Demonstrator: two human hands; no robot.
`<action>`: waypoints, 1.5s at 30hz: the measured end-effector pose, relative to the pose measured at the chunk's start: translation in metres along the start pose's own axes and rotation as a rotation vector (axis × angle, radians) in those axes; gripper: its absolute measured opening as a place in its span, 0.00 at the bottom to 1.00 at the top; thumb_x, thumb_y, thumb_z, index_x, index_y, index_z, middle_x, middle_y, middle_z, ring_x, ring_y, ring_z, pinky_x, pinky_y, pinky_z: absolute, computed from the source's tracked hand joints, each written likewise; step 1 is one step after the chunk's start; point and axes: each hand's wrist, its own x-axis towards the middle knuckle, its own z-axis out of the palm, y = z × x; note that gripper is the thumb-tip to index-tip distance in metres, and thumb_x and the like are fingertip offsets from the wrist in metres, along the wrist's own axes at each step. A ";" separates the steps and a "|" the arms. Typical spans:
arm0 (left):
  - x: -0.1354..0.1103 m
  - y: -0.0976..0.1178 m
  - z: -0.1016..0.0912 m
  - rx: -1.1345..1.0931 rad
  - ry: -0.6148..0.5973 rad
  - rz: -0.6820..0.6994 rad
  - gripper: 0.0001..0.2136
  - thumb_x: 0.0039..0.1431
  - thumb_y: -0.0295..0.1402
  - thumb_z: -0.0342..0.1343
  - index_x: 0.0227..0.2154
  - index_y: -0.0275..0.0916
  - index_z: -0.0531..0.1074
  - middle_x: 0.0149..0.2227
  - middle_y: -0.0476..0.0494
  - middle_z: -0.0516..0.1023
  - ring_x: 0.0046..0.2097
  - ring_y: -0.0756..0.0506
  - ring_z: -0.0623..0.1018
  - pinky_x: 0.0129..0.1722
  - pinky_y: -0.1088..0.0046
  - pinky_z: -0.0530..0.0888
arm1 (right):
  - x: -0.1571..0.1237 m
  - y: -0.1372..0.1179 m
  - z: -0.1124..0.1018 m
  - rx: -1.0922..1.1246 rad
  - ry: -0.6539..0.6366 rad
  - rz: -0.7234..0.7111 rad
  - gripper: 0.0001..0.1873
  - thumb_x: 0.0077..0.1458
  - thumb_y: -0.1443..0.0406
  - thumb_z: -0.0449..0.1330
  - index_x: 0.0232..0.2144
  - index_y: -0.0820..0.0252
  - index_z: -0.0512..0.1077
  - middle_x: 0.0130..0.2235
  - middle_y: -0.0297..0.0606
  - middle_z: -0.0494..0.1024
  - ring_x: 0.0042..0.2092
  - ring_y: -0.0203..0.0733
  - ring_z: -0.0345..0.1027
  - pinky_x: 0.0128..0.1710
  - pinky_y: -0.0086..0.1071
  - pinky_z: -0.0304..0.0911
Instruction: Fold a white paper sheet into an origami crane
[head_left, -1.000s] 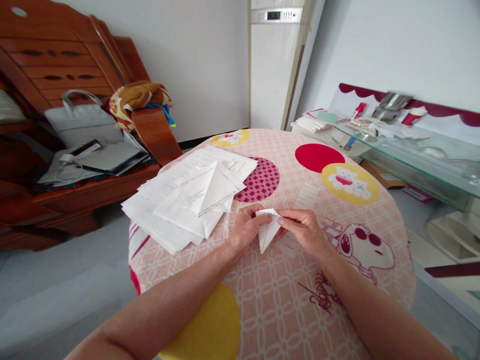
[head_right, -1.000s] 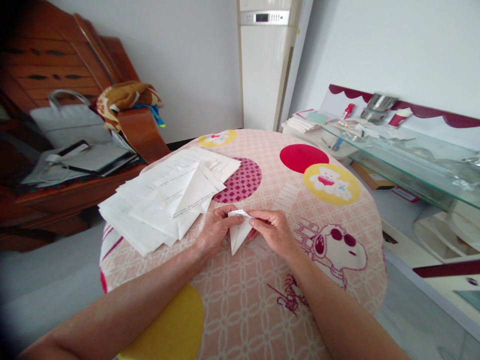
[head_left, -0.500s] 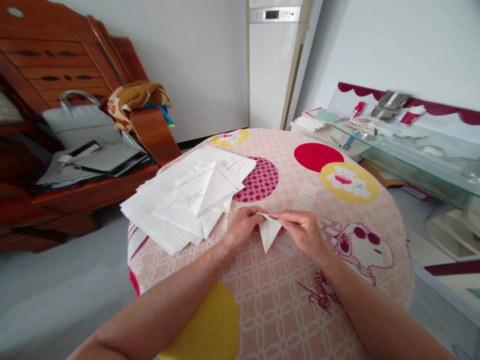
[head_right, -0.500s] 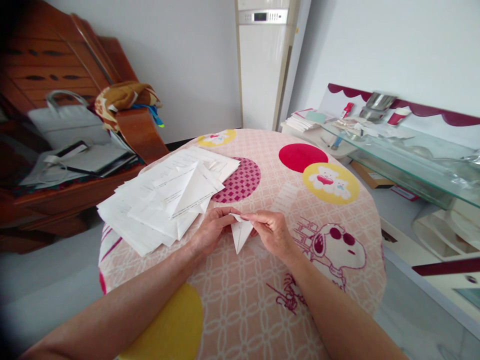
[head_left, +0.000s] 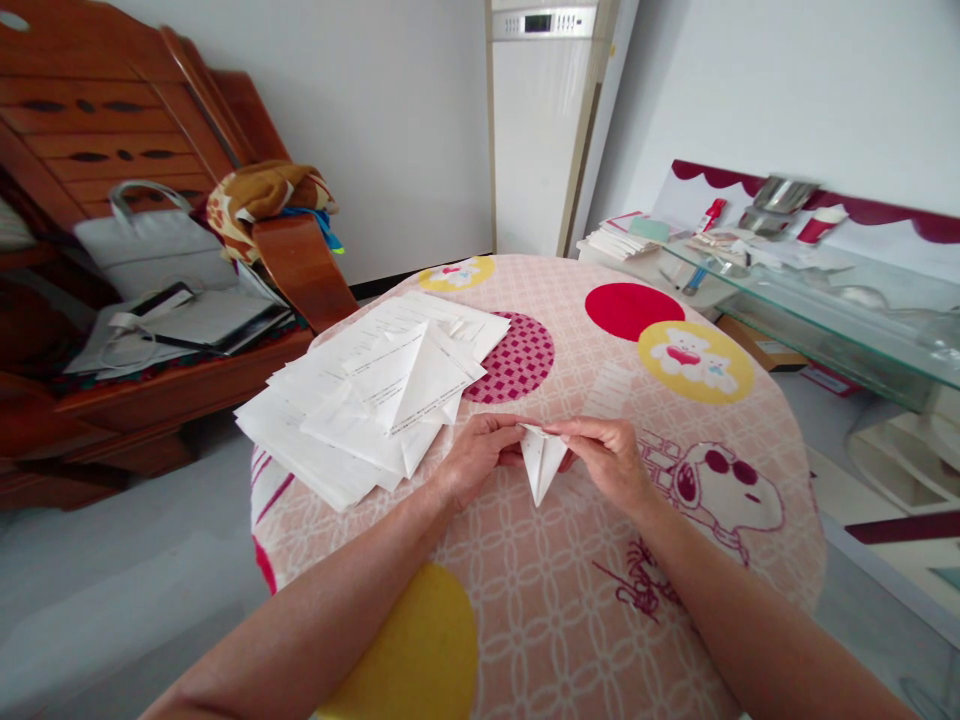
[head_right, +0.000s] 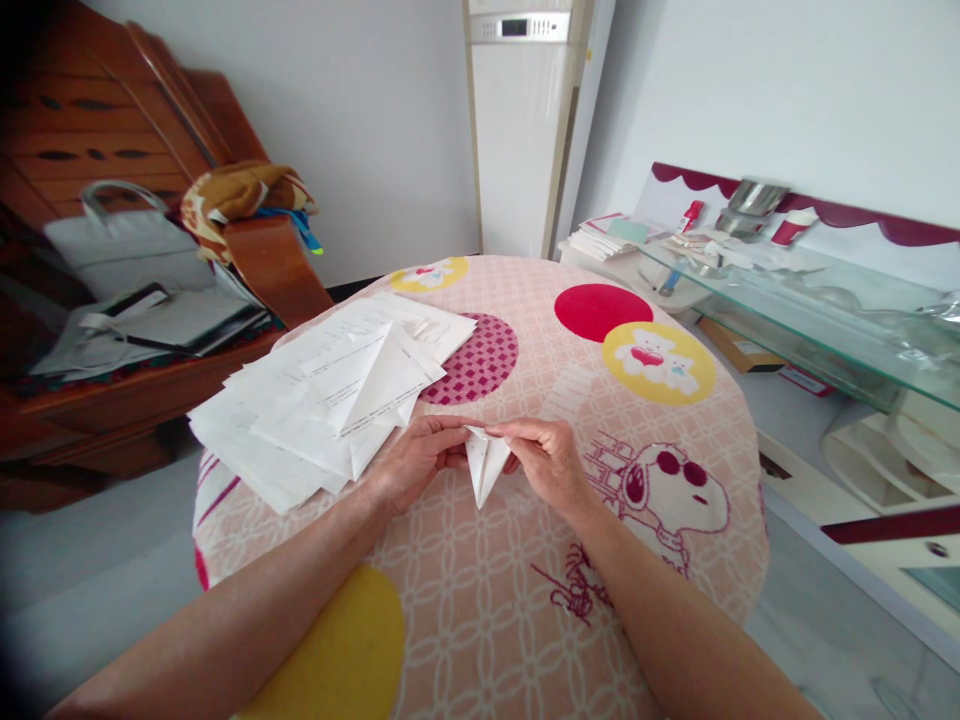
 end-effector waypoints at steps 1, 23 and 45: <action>0.000 0.000 0.000 -0.013 -0.007 -0.003 0.15 0.50 0.39 0.63 0.37 0.33 0.81 0.37 0.37 0.83 0.38 0.42 0.81 0.37 0.69 0.76 | 0.000 0.001 0.000 -0.001 -0.001 0.005 0.11 0.55 0.65 0.60 0.37 0.55 0.83 0.35 0.39 0.84 0.30 0.41 0.75 0.28 0.31 0.70; 0.006 -0.009 -0.004 0.485 0.039 0.173 0.12 0.57 0.41 0.60 0.27 0.37 0.80 0.25 0.46 0.76 0.26 0.49 0.73 0.27 0.76 0.69 | 0.004 -0.002 -0.008 -0.115 -0.125 0.362 0.09 0.50 0.63 0.62 0.31 0.63 0.79 0.17 0.31 0.74 0.18 0.34 0.66 0.15 0.25 0.58; 0.004 -0.013 -0.012 1.197 -0.013 0.667 0.07 0.58 0.22 0.54 0.36 0.37 0.75 0.36 0.42 0.77 0.40 0.44 0.75 0.42 0.69 0.71 | 0.001 0.003 -0.011 -1.008 -0.212 -0.159 0.09 0.57 0.71 0.57 0.28 0.61 0.75 0.29 0.39 0.79 0.31 0.40 0.68 0.31 0.32 0.53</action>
